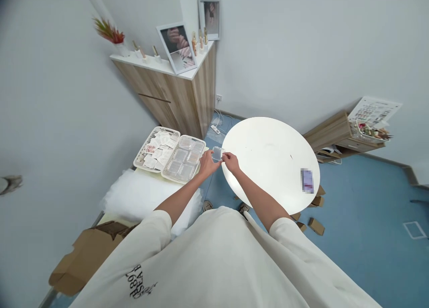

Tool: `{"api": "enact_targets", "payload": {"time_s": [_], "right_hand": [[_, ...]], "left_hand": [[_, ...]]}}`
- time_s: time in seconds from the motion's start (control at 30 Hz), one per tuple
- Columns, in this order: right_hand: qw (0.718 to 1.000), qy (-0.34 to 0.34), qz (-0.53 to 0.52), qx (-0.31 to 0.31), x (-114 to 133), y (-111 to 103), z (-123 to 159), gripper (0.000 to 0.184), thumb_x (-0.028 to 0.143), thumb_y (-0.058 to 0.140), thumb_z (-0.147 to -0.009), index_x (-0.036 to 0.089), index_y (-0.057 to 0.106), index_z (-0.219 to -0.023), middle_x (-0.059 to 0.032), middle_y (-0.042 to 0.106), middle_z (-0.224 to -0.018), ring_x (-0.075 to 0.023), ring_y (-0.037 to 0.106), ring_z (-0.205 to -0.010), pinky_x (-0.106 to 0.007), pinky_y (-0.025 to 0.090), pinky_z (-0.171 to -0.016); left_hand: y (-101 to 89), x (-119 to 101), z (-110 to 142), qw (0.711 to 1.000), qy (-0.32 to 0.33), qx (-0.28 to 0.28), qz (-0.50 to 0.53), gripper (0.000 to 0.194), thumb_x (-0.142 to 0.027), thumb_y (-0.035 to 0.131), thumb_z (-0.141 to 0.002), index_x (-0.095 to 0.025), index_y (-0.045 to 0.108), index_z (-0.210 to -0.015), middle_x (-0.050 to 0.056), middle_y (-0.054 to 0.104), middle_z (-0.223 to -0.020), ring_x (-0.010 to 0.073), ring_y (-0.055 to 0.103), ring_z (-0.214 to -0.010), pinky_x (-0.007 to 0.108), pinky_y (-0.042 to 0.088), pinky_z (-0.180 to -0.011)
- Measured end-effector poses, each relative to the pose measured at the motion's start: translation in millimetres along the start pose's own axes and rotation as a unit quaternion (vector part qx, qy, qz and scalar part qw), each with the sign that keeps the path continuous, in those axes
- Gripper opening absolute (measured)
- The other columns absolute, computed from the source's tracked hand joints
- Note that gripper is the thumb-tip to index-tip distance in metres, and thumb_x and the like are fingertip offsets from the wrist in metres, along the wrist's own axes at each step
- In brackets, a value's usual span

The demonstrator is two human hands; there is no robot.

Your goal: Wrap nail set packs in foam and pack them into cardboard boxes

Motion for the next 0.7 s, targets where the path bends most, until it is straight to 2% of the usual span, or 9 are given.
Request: {"api": "enact_targets", "payload": {"time_s": [0.2,0.4,0.53,0.7], "right_hand": [[0.997,0.038,0.02,-0.057,-61,-114,17,0.028,0.036,0.055,-0.088,0.02,0.071,-0.104,-0.0047,0.075,-0.094,-0.0167,0.07,-0.08,-0.03,0.057,-0.075],[0.985,0.087,0.093,-0.115,-131,-216,39,0.025,0.032,0.055,-0.088,0.022,0.066,-0.108,-0.0012,0.072,-0.09,-0.0168,0.069,-0.078,-0.03,0.054,-0.077],[0.975,0.128,0.136,-0.116,-177,-257,53,0.03,0.028,0.056,-0.086,0.024,0.061,-0.115,-0.0026,0.072,-0.099,-0.0184,0.068,-0.083,-0.03,0.052,-0.076],[0.97,0.168,0.15,-0.096,-229,-275,68,0.029,0.022,0.051,-0.087,0.022,0.062,-0.115,-0.0051,0.072,-0.108,-0.0208,0.066,-0.099,-0.032,0.051,-0.088]], "left_hand": [[103.3,-55,20,0.995,0.042,0.079,0.048,0.046,-0.024,0.067,-0.083,-0.024,0.046,-0.123,0.012,0.055,-0.129,0.0276,0.054,-0.123,0.041,0.04,-0.103],[213.9,-100,48,0.984,0.016,0.145,0.099,0.047,-0.02,0.068,-0.08,-0.023,0.048,-0.123,0.013,0.054,-0.131,0.0272,0.056,-0.121,0.04,0.045,-0.098],[273.2,-111,67,0.976,-0.022,0.186,0.114,0.048,-0.02,0.068,-0.08,-0.023,0.049,-0.124,0.013,0.054,-0.134,0.0273,0.055,-0.123,0.038,0.046,-0.097],[322.8,-110,88,0.968,-0.05,0.229,0.09,0.05,-0.019,0.067,-0.079,-0.02,0.05,-0.126,0.015,0.053,-0.135,0.0284,0.054,-0.124,0.04,0.044,-0.102]]}}
Point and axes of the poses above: each hand's wrist, its own z-axis away from the middle knuckle, its own y-axis out of the palm, x = y × z, the point moved 6 cm from there along -z, towards the middle knuckle
